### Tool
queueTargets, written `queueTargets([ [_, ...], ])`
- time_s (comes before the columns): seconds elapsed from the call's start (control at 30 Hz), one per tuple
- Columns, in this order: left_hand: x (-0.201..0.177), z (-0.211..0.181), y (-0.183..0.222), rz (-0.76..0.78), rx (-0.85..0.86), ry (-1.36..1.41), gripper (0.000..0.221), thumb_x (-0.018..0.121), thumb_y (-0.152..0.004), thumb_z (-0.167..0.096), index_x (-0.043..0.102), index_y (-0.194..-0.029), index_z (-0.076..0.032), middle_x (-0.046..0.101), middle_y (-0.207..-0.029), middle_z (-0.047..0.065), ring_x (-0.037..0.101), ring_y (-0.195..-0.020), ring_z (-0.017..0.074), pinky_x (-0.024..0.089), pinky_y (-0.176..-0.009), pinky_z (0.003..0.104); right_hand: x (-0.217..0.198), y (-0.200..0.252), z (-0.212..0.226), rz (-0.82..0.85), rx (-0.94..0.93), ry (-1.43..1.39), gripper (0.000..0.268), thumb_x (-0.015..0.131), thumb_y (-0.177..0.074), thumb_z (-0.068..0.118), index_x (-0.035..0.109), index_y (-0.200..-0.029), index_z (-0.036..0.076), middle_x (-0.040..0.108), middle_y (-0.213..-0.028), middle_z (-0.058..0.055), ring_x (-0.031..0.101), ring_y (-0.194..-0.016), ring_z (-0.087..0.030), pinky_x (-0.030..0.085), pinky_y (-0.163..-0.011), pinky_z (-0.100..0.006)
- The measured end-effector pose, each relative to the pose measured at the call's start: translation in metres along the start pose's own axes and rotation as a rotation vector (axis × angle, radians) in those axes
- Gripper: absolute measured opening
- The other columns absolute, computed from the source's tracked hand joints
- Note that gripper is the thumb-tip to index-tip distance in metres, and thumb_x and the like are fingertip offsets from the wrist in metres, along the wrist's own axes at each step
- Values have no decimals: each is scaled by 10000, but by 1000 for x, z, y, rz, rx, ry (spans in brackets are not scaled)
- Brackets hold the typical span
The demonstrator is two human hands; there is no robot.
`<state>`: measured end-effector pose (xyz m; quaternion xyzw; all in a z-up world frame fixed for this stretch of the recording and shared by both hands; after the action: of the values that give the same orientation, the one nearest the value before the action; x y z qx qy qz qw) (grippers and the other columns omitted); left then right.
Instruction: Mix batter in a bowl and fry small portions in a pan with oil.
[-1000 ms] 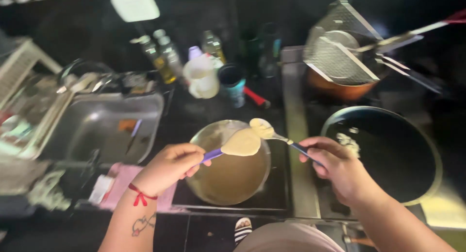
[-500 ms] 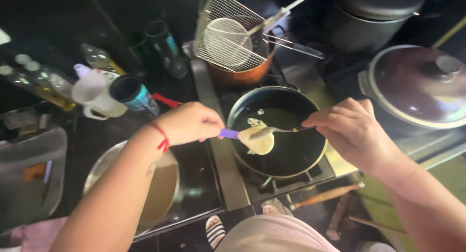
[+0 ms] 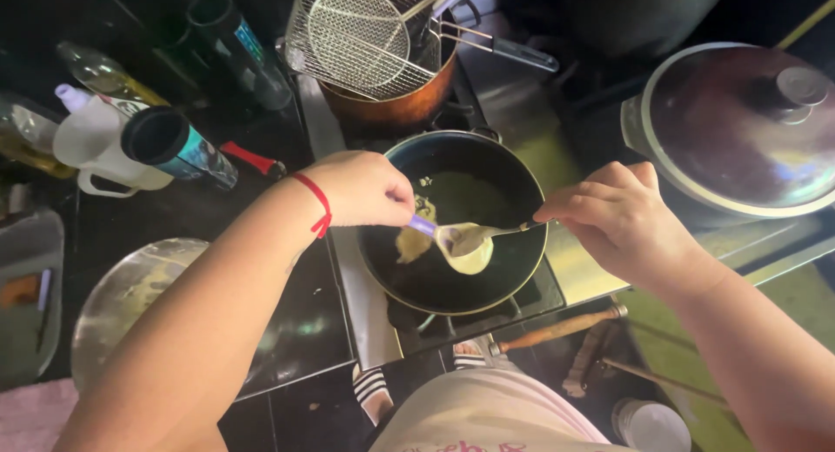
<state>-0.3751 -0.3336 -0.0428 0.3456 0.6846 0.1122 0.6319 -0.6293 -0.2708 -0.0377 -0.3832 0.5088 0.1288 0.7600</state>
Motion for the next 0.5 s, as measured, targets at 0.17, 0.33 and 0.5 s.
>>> queueTargets([
  [0.17, 2, 3, -6, -23, -19, -14, 283, 637, -895, -460, 876, -983, -337, 801, -934, -67, 704, -896, 210, 528, -782, 388, 8, 9, -8, 22, 5, 40, 241, 692, -1097, 157, 798, -1110, 373, 789, -1146, 214, 564, -937, -197, 312, -856, -429],
  [0.33, 7, 9, -9, -61, -39, -72, 288, 588, -872, -447, 859, -922, -362, 792, -922, -79, 712, -912, 232, 541, -791, 403, 8, 11, -1, -2, -72, 101, 244, 719, -1085, 115, 793, -1133, 342, 786, -1192, 210, 572, -965, -209, 325, -852, -442],
  [0.5, 3, 9, 5, -71, -109, -88, 289, 555, -898, -389, 841, -878, -353, 781, -923, -87, 700, -893, 247, 552, -769, 411, 2, 10, 2, -15, -64, 153, 225, 721, -1089, 138, 808, -1119, 343, 792, -1198, 215, 599, -963, -203, 332, -862, -440],
])
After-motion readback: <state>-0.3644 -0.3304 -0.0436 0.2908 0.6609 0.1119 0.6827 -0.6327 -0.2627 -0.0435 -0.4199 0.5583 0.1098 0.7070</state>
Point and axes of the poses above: each hand's wrist, its own y-axis away from the middle knuckle, its own x-axis out of the palm, z = x × y, the point moved 10 cm from there along -y, towards the middle knuckle
